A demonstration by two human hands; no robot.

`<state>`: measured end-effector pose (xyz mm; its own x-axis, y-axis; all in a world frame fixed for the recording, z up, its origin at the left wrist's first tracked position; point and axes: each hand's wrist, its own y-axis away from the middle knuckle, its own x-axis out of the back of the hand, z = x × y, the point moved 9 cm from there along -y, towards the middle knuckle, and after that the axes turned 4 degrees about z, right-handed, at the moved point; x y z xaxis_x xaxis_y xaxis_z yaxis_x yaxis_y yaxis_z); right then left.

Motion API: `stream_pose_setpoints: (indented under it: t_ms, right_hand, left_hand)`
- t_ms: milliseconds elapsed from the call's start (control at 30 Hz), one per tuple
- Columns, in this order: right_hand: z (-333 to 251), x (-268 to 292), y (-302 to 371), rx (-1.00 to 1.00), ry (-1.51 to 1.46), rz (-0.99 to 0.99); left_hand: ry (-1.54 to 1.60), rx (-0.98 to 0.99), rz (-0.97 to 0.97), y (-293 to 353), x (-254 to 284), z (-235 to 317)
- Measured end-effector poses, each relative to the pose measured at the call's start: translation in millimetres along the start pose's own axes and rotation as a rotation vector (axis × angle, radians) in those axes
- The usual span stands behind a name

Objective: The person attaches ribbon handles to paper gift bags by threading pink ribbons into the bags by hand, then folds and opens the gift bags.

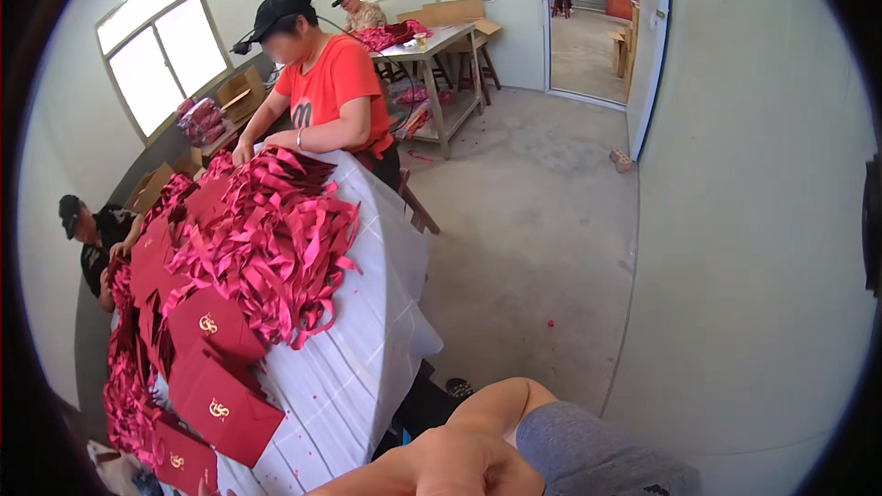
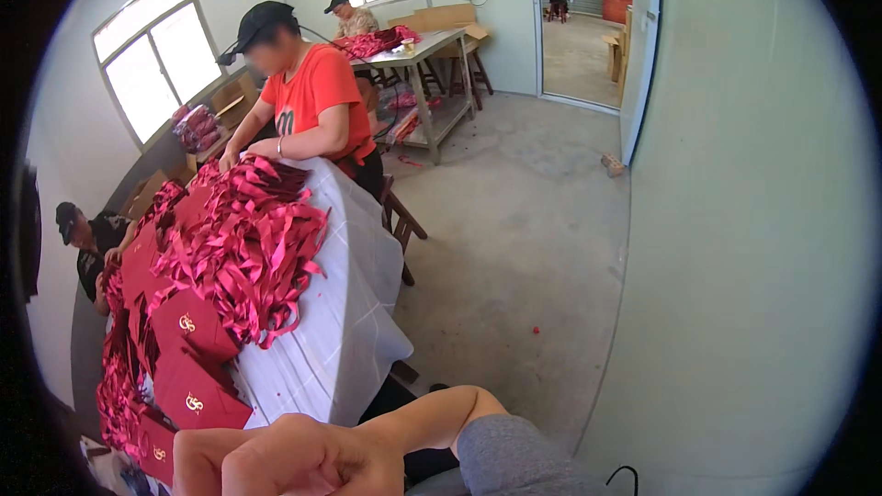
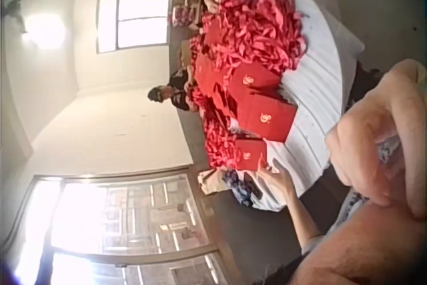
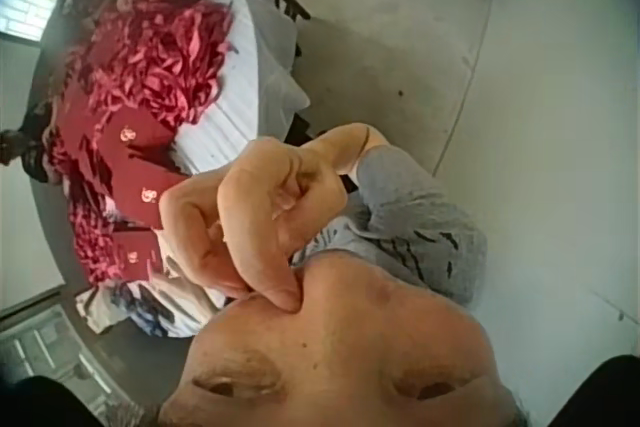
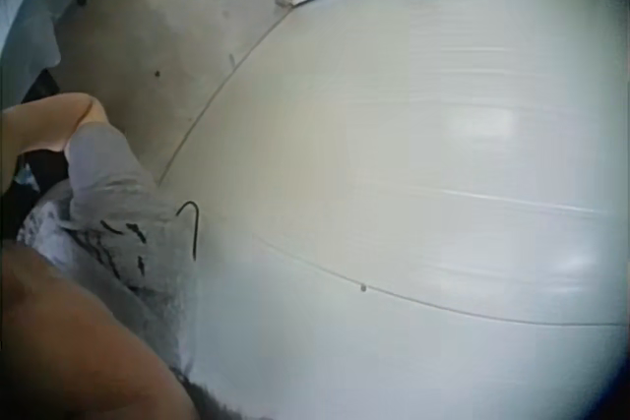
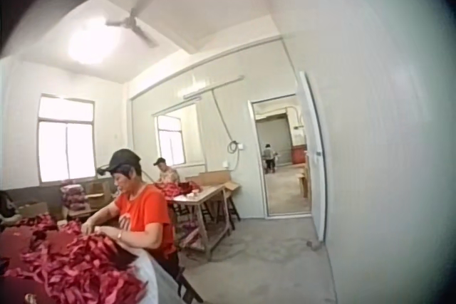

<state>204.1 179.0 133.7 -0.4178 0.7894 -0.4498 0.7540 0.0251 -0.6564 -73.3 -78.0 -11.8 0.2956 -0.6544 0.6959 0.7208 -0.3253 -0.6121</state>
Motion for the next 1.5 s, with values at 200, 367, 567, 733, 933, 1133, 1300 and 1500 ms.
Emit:
stream_pose_setpoints:
  t_ms: [200,367,567,733,933,1133,1300,1500]
  right_hand:
    - [-36,2,-1,0.535,-0.222,-0.157]
    - [-6,8,2,0.033,-0.072,-0.050]
    - [-39,19,-4,0.615,-0.242,-0.149]
    - [-37,22,-1,0.616,-0.275,-0.124]
    - [-36,26,-1,0.305,-0.134,0.008]
    - [-20,37,-9,-0.026,0.174,0.202]
    - [22,37,-10,-0.022,0.119,0.200]
    - [25,34,-30,-0.003,0.086,0.138]
  left_hand:
    - [-0.026,-0.219,0.050,-10,-4,54]
    - [0.030,-0.152,0.027,-8,-11,50]
    - [0.100,-0.068,-0.026,8,-11,77]
    - [0.118,0.065,-0.079,29,-13,76]
    - [0.105,0.070,0.046,52,-16,66]
    - [0.136,0.269,0.018,63,-27,62]
    - [0.646,0.285,0.344,68,-20,128]
    - [0.687,-0.200,0.419,65,-27,58]
